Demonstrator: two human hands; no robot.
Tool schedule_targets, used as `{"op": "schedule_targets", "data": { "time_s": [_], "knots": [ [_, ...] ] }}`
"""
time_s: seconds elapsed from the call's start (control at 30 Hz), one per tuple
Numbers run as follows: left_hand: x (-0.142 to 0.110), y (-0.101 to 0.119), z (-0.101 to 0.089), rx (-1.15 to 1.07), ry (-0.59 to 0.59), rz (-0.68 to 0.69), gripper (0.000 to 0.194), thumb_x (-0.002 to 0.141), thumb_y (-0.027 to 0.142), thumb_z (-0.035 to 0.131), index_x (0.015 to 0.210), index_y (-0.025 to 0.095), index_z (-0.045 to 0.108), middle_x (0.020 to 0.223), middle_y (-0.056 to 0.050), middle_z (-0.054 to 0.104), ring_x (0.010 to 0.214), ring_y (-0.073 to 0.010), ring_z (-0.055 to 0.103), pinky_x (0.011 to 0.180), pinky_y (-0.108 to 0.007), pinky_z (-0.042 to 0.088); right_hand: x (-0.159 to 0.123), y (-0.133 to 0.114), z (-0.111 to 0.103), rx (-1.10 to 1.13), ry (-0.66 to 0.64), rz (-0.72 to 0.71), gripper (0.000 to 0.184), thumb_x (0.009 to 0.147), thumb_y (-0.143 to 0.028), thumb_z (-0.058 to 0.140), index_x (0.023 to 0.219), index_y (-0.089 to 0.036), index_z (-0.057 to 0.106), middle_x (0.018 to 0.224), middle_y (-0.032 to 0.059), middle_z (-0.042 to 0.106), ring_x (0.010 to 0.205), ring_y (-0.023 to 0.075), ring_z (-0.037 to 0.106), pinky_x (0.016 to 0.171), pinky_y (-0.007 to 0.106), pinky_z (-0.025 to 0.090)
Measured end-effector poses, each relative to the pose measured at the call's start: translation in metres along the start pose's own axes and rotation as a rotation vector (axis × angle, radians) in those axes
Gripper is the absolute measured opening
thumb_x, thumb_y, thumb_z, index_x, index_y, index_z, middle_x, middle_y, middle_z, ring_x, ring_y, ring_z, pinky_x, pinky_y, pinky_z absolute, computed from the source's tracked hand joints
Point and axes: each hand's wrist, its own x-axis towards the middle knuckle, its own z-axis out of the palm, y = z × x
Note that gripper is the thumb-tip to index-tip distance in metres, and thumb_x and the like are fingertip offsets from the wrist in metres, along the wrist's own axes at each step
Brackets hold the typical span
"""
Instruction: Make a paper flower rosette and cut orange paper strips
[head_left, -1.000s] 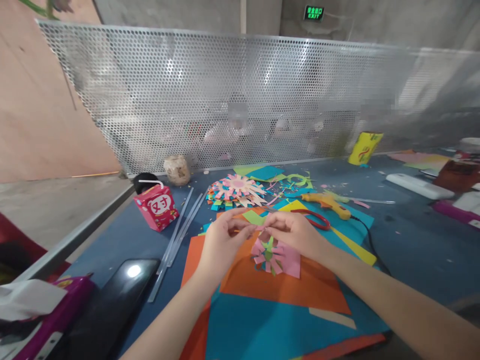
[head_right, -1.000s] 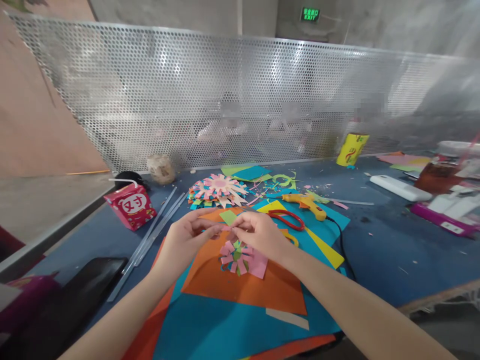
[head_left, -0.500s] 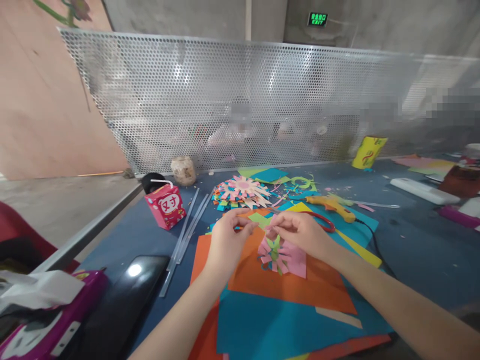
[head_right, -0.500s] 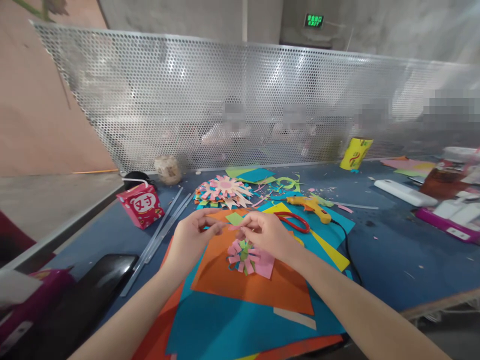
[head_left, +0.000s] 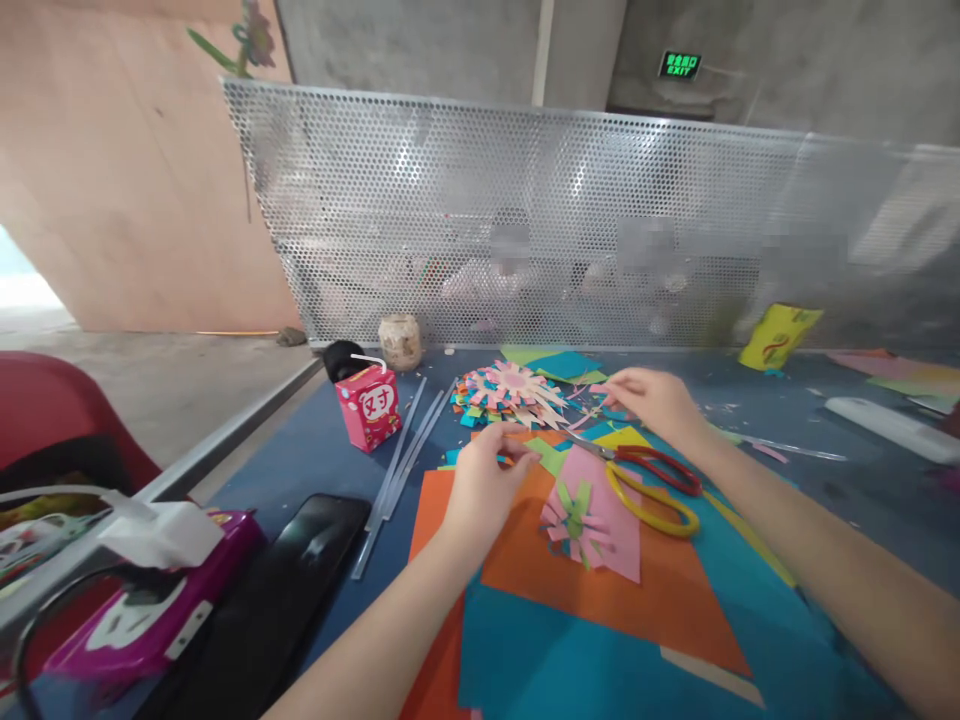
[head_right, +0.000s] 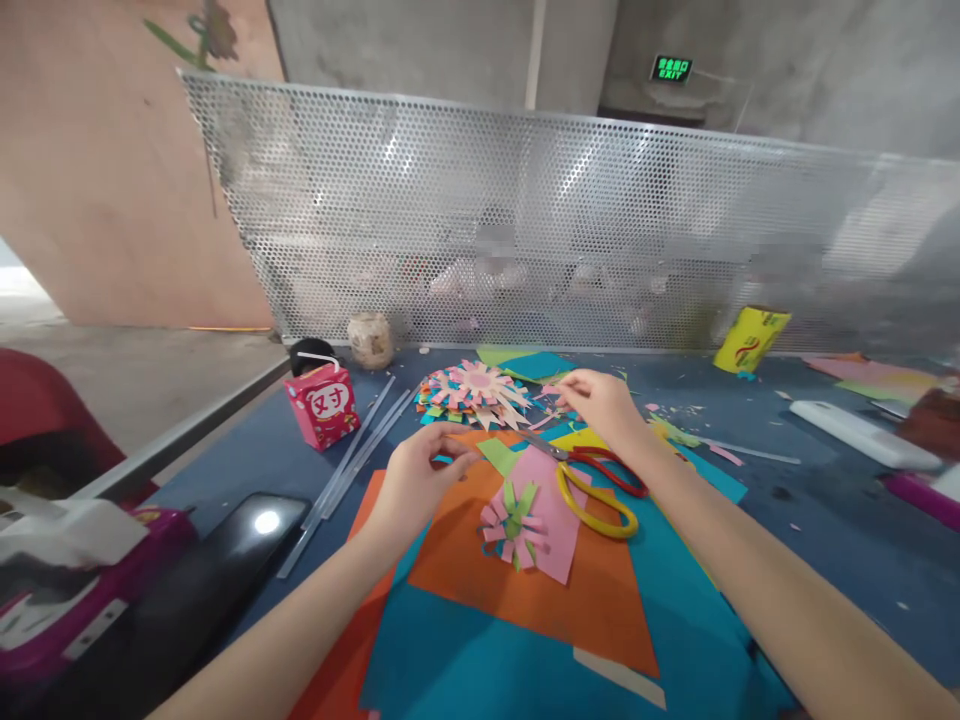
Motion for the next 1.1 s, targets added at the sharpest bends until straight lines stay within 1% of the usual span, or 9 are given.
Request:
{"op": "schedule_targets", "data": {
  "time_s": [0.07, 0.17, 0.23, 0.3, 0.47, 0.57, 0.73, 0.93, 1.1],
  "knots": [
    [0.001, 0.000, 0.000, -0.028, 0.005, -0.007, 0.014, 0.062, 0.015, 0.067, 0.075, 0.018, 0.065, 0.066, -0.001, 0.065, 0.065, -0.0148, 0.060, 0.062, -0.025, 0.047, 0.027, 0.015, -0.002, -0.085, 0.020, 0.020, 0.019, 0.087, -0.032, 0.052, 0.096, -0.016, 0.060, 0.094, 0.0035, 0.064, 0.078, 0.0141, 0.061, 0.071, 0.033, 0.051],
    [0.003, 0.000, -0.001, -0.108, -0.011, -0.047, 0.008, 0.063, 0.021, 0.068, 0.069, 0.016, 0.066, 0.065, -0.002, 0.064, 0.062, -0.0138, 0.058, 0.058, -0.024, 0.047, 0.047, 0.022, 0.003, -0.155, 0.048, -0.008, 0.025, 0.088, -0.031, 0.051, 0.110, -0.019, 0.055, 0.117, 0.0069, 0.056, 0.096, 0.0186, 0.057, 0.082, 0.040, 0.049],
    [0.005, 0.000, -0.001, -0.179, -0.016, -0.096, 0.014, 0.065, 0.029, 0.067, 0.069, 0.015, 0.065, 0.063, -0.001, 0.062, 0.058, -0.0122, 0.057, 0.054, -0.023, 0.046, 0.042, 0.012, 0.010, -0.149, 0.039, -0.085, 0.026, 0.087, -0.030, 0.053, 0.111, -0.020, 0.057, 0.123, 0.0079, 0.053, 0.107, 0.0214, 0.053, 0.091, 0.045, 0.043],
    [0.006, 0.001, 0.000, -0.249, -0.014, -0.144, 0.021, 0.066, 0.035, 0.067, 0.069, 0.015, 0.063, 0.061, -0.001, 0.061, 0.056, -0.0106, 0.055, 0.052, -0.022, 0.045, 0.023, -0.009, 0.019, -0.102, -0.036, -0.199, 0.023, 0.082, -0.025, 0.058, 0.104, -0.022, 0.064, 0.118, 0.0078, 0.060, 0.112, 0.0236, 0.051, 0.099, 0.041, 0.037],
    [0.005, 0.002, 0.003, -0.372, -0.031, -0.172, 0.035, 0.052, 0.036, 0.078, 0.064, 0.016, 0.052, 0.052, 0.006, 0.052, 0.048, -0.0051, 0.047, 0.045, -0.016, 0.035, -0.037, -0.062, 0.034, 0.061, -0.286, -0.374, 0.021, 0.077, -0.028, 0.061, 0.097, -0.031, 0.069, 0.092, -0.0021, 0.072, 0.084, 0.0185, 0.066, 0.075, 0.029, 0.052],
    [0.003, 0.002, 0.003, -0.416, -0.066, -0.171, 0.041, 0.047, 0.036, 0.081, 0.063, 0.016, 0.048, 0.050, 0.007, 0.051, 0.045, -0.0037, 0.043, 0.044, -0.015, 0.032, -0.053, -0.070, 0.039, 0.091, -0.252, -0.391, 0.016, 0.076, -0.020, 0.061, 0.088, -0.026, 0.070, 0.085, -0.0003, 0.072, 0.075, 0.0171, 0.067, 0.067, 0.027, 0.051],
    [0.001, -0.001, 0.006, -0.437, -0.143, -0.208, 0.039, 0.052, 0.038, 0.079, 0.063, 0.015, 0.050, 0.047, 0.007, 0.051, 0.041, -0.0027, 0.040, 0.042, -0.016, 0.031, -0.064, -0.063, 0.042, 0.053, -0.144, -0.425, 0.008, 0.078, -0.023, 0.061, 0.077, -0.024, 0.068, 0.074, 0.0017, 0.070, 0.069, 0.0183, 0.064, 0.062, 0.029, 0.049],
    [-0.001, 0.003, 0.007, -0.456, -0.204, -0.195, 0.036, 0.050, 0.035, 0.081, 0.069, 0.014, 0.060, 0.057, 0.000, 0.063, 0.051, -0.0070, 0.051, 0.046, -0.017, 0.036, -0.074, -0.062, 0.041, 0.024, -0.050, -0.439, 0.011, 0.078, -0.021, 0.059, 0.085, -0.021, 0.067, 0.085, 0.0054, 0.070, 0.081, 0.0208, 0.064, 0.071, 0.033, 0.049],
    [-0.003, 0.009, 0.003, -0.429, -0.207, -0.136, 0.025, 0.052, 0.033, 0.080, 0.064, 0.015, 0.069, 0.060, -0.002, 0.066, 0.055, -0.0082, 0.052, 0.049, -0.019, 0.037, -0.074, -0.063, 0.035, 0.068, -0.081, -0.405, 0.009, 0.079, -0.025, 0.058, 0.082, -0.023, 0.066, 0.072, -0.0001, 0.070, 0.063, 0.0152, 0.064, 0.057, 0.025, 0.049]
  ]
}}
